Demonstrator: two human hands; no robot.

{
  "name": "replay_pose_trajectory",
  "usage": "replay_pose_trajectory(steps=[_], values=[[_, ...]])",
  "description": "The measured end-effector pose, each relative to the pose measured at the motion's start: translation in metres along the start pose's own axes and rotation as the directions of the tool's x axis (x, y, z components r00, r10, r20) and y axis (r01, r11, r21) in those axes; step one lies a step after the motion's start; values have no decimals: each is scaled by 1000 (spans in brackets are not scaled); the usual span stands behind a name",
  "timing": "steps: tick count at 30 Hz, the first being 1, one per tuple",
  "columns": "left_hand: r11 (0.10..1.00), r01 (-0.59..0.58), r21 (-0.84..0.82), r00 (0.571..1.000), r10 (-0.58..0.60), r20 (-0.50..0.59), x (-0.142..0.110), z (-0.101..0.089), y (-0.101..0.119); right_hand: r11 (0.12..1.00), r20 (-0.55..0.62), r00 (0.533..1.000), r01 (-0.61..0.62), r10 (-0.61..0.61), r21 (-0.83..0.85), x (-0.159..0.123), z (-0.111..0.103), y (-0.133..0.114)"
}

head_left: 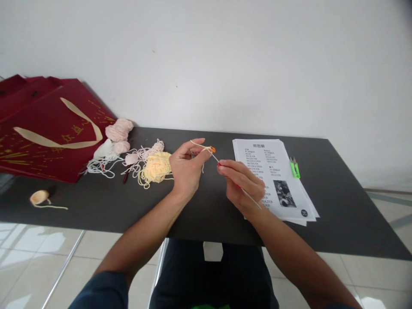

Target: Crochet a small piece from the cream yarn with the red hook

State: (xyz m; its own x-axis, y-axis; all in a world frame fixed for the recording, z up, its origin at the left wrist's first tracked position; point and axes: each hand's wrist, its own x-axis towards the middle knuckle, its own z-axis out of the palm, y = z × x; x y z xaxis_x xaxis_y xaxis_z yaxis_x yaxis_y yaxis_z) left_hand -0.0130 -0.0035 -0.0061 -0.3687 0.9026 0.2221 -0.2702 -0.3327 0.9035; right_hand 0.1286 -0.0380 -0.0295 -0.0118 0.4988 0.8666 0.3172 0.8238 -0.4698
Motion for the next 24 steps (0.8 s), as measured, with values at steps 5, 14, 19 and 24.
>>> replay_pose_trajectory(steps=[5,14,19,24], values=[[988,124,-97,992,-120,42,-2,2,3,1000,-2,1000,-20,20,-4,2,1,0],[828,448,-339,886,-360,291,8,-1,13,842,-69,896,-383,439,380,6,11,3],[845,457,-276,872,-367,323,7,-1,14,673,-42,809,-457,586,581,17,9,6],[900,407,-154,882,-344,322,5,-1,15,639,24,818,-467,575,611,27,-1,12]])
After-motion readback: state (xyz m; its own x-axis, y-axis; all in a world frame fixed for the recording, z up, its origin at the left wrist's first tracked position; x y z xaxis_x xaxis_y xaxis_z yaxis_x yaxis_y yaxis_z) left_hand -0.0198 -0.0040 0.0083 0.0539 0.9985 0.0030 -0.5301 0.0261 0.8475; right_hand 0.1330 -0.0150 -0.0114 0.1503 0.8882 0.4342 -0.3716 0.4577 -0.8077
